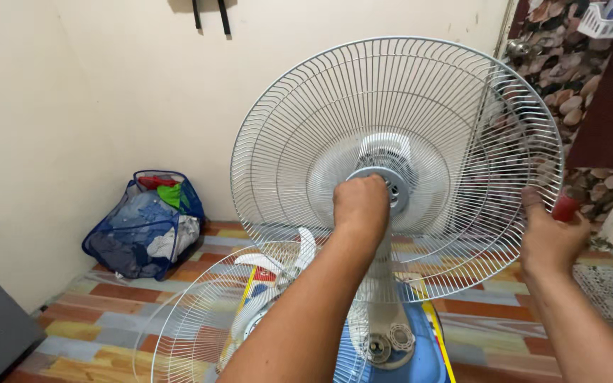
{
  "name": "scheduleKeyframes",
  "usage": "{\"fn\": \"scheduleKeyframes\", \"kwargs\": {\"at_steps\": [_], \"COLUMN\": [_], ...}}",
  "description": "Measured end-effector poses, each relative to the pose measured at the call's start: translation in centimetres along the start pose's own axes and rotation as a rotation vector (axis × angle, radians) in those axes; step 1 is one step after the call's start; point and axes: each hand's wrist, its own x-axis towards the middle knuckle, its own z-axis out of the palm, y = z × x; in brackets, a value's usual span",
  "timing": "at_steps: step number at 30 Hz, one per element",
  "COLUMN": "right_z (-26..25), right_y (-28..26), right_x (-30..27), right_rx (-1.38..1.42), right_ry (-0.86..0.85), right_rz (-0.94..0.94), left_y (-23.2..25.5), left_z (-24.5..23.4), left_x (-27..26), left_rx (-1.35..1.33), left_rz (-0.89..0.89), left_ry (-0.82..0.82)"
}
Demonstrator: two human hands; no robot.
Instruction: The person disassembles a standing electric fan by removing the front grille, unscrewing the central hub nut, and detaching the fan blades. The person uses a screwdriver to loosen the nut and then removes the components by hand.
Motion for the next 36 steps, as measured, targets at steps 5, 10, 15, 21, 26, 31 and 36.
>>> {"fn": "scheduleKeyframes", "kwargs": {"at_steps": [5,10,15,21,26,31,36], "right_z": [0.6,0.7,-0.7,-0.5,2.2,3.9,5.2], "right_y": [-4.0,-8.4,-9.8,-6.4,-6.4,-8.3,-7.0], "right_x": [-1.4,-0.9,2.2,1.9,3.1,3.5,2.0], "right_rx": [-0.432,-0.300,-0.049,-0.138,-0.041,-0.165,-0.288], "right_ry": [0.071,0.071,-0.279,-0.113,0.062,0.159,0.132], "right_rz": [-0.397,-0.734,-0.068,-0.230,-0.425,-0.109,-0.173], "left_y": [-0.2,-0.6,-0.5,0.5,1.4,1.5,1.7], "left_z": [-0.1,-0.6,-0.9,-0.5,-0.9,-1.7,-3.0], "left_x": [0.2,0.5,0.3,0.5,0.5,0.8,0.9], "left_rx": [0.052,0.060,0.038,0.079,0.149,0.131,0.135], "left_rz": [0.018,-0.018,-0.027,-0.008,0.055,-0.003,-0.016], "left_ry": [0.048,0.006,-0.037,0.030,-0.061,-0.160,-0.221]}}
